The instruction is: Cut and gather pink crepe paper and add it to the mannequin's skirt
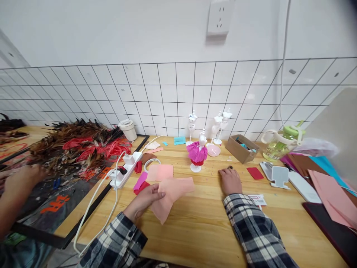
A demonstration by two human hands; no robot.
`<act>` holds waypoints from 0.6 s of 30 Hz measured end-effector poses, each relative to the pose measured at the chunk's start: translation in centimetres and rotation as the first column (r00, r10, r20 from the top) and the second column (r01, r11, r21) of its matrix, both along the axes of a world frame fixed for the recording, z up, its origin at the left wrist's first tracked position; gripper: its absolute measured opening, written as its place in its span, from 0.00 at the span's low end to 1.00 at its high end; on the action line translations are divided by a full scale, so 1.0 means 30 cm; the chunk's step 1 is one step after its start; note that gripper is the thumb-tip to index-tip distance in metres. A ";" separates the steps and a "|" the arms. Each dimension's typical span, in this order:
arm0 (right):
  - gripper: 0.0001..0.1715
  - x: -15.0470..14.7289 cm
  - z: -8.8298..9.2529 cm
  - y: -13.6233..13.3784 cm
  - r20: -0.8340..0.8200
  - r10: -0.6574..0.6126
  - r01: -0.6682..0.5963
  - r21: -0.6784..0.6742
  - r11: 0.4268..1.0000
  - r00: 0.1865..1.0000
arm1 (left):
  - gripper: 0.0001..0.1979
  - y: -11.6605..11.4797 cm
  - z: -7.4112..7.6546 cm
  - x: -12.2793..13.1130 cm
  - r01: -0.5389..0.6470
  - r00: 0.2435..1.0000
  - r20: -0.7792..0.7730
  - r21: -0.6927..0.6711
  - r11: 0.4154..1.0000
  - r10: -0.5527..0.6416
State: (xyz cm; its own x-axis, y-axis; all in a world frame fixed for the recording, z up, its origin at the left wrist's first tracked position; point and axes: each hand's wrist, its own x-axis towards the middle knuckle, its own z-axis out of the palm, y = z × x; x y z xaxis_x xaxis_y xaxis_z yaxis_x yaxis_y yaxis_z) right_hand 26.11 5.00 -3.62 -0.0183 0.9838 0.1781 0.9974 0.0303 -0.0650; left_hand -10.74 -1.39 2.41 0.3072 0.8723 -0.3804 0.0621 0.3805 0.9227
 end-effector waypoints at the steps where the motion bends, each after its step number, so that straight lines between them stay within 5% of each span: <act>1: 0.20 0.000 0.001 -0.005 0.005 0.012 -0.012 0.023 1.000 1.000 | 0.20 -0.007 0.006 -0.001 0.002 0.994 0.107 -0.072 0.997 0.005; 5: 0.15 -0.035 0.023 -0.049 -0.101 0.113 -0.102 0.110 0.989 0.988 | 0.17 -0.017 0.004 0.018 -0.073 0.953 0.271 -0.225 0.972 0.134; 9: 0.17 -0.145 0.044 -0.156 -0.445 0.205 -0.074 0.294 0.953 0.872 | 0.13 0.003 -0.016 0.045 -0.135 0.906 0.353 -0.281 0.950 0.233; 11: 0.18 -0.214 0.052 -0.213 -0.626 0.262 -0.102 0.280 0.955 0.734 | 0.12 0.028 -0.024 0.053 -0.165 0.865 0.420 -0.276 0.947 0.273; 14: 0.21 -0.311 0.069 -0.253 -0.887 0.134 -0.129 0.085 0.988 0.441 | 0.16 0.083 -0.033 0.065 -0.207 0.811 0.518 -0.180 0.962 0.272; 18: 0.23 -0.393 0.093 -0.217 -0.995 -0.030 -0.288 -0.057 0.956 0.098 | 0.24 0.131 -0.056 0.096 -0.174 0.861 0.488 0.013 0.985 0.146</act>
State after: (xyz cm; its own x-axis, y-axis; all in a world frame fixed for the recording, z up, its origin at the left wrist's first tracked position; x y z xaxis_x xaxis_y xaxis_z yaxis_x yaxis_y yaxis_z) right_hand 14.31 -1.51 -0.82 -0.1155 0.9930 -0.0231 0.0276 -0.0200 -0.9994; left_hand -7.87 2.55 0.74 0.2944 0.9402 -0.1713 -0.4542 0.2953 0.8405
